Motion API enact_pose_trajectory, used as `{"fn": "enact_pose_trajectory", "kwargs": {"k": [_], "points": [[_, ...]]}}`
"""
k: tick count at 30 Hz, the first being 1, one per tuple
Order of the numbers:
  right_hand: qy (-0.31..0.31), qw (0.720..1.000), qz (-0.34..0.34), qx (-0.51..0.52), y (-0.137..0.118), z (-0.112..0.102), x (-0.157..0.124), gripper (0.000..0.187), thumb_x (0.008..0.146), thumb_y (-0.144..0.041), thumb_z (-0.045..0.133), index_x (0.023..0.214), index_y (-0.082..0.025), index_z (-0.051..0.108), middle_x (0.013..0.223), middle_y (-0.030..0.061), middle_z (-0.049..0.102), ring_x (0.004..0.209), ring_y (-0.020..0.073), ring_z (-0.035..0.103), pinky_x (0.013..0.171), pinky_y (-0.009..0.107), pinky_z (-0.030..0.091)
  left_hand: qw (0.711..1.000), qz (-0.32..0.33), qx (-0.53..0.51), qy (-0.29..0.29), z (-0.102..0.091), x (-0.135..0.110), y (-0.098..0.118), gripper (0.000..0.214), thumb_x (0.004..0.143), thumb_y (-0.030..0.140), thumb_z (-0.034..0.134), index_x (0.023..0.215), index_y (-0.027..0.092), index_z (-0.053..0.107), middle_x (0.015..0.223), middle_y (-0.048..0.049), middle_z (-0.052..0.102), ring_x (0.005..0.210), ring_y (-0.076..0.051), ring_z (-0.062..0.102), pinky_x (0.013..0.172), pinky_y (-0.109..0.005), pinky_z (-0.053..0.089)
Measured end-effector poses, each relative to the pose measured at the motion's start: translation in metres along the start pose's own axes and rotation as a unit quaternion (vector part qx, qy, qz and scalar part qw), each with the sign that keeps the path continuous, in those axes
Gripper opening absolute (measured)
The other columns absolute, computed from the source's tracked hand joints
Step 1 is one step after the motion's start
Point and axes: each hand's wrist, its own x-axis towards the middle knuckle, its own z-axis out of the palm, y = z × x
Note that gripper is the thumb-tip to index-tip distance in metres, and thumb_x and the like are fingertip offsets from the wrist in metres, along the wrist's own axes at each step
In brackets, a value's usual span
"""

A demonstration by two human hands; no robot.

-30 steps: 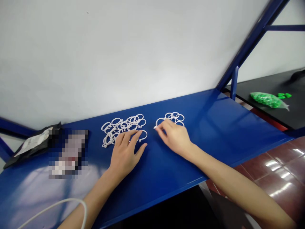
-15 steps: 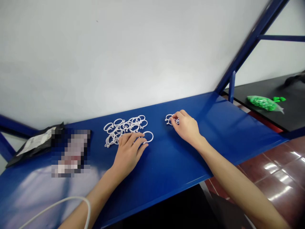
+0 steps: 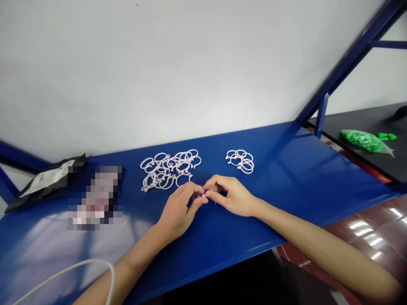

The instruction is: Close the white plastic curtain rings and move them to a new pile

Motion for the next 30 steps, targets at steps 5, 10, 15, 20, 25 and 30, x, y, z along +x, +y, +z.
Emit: {"fn": "enact_pose_trajectory", "kwargs": {"k": [5, 10, 15, 20, 25, 30], "points": [[0.028, 0.982, 0.065, 0.175, 0.001, 0.001, 0.005, 0.020, 0.098, -0.039, 0.059, 0.103, -0.020, 0.059, 0.069, -0.0045, 0.061, 0.055, 0.0099, 0.059, 0.052, 0.022, 0.053, 0.994, -0.091, -0.065, 0.015, -0.001, -0.001, 0.002, 0.012, 0.096, 0.029, 0.060, 0.106, 0.022, 0.062, 0.091, 0.0001, 0.075, 0.077, -0.014, 0.071, 0.066, -0.023, 0.054], [0.036, 0.999, 0.030, 0.022, 0.000, 0.001, 0.002, 0.016, 0.103, -0.034, 0.051, 0.102, -0.020, 0.059, 0.077, -0.0014, 0.065, 0.061, 0.0116, 0.063, 0.060, 0.026, 0.055, 0.991, -0.124, -0.052, 0.016, 0.001, 0.001, -0.001, 0.012, 0.096, 0.031, 0.059, 0.099, 0.022, 0.067, 0.088, -0.0005, 0.077, 0.076, -0.015, 0.073, 0.060, -0.022, 0.052], [0.035, 0.982, -0.075, -0.171, 0.000, 0.002, -0.003, 0.016, 0.105, -0.026, 0.048, 0.109, -0.019, 0.061, 0.102, 0.0065, 0.069, 0.090, 0.0177, 0.068, 0.082, 0.032, 0.055, 0.994, -0.104, -0.020, 0.017, 0.001, 0.000, 0.000, 0.011, 0.096, 0.030, 0.059, 0.097, 0.022, 0.067, 0.084, 0.0007, 0.077, 0.071, -0.014, 0.072, 0.055, -0.020, 0.050], [0.010, 0.960, -0.117, -0.254, 0.005, 0.003, -0.003, 0.023, 0.108, -0.030, 0.043, 0.110, -0.017, 0.062, 0.101, 0.0080, 0.068, 0.087, 0.0179, 0.067, 0.077, 0.030, 0.054, 0.998, -0.050, 0.037, 0.012, 0.001, -0.001, -0.002, 0.011, 0.099, 0.027, 0.055, 0.096, 0.022, 0.065, 0.083, 0.0016, 0.076, 0.071, -0.013, 0.072, 0.061, -0.020, 0.052], [-0.018, 0.936, -0.116, -0.332, 0.005, 0.003, -0.004, 0.024, 0.108, -0.028, 0.041, 0.103, -0.018, 0.062, 0.094, 0.0047, 0.067, 0.072, 0.0139, 0.062, 0.063, 0.024, 0.046, 0.993, 0.040, 0.110, 0.022, 0.003, -0.004, -0.002, 0.017, 0.101, 0.017, 0.049, 0.094, 0.021, 0.065, 0.087, -0.0006, 0.077, 0.075, -0.014, 0.072, 0.070, -0.022, 0.054], [-0.059, 0.938, -0.118, -0.321, 0.003, 0.001, -0.007, 0.020, 0.102, -0.014, 0.043, 0.105, -0.021, 0.062, 0.097, 0.0026, 0.066, 0.073, 0.0120, 0.061, 0.062, 0.023, 0.043, 0.980, 0.097, 0.167, 0.041, 0.004, -0.008, 0.005, 0.028, 0.098, 0.006, 0.043, 0.085, 0.020, 0.063, 0.077, 0.0003, 0.075, 0.063, -0.012, 0.065, 0.063, -0.023, 0.050]]}}
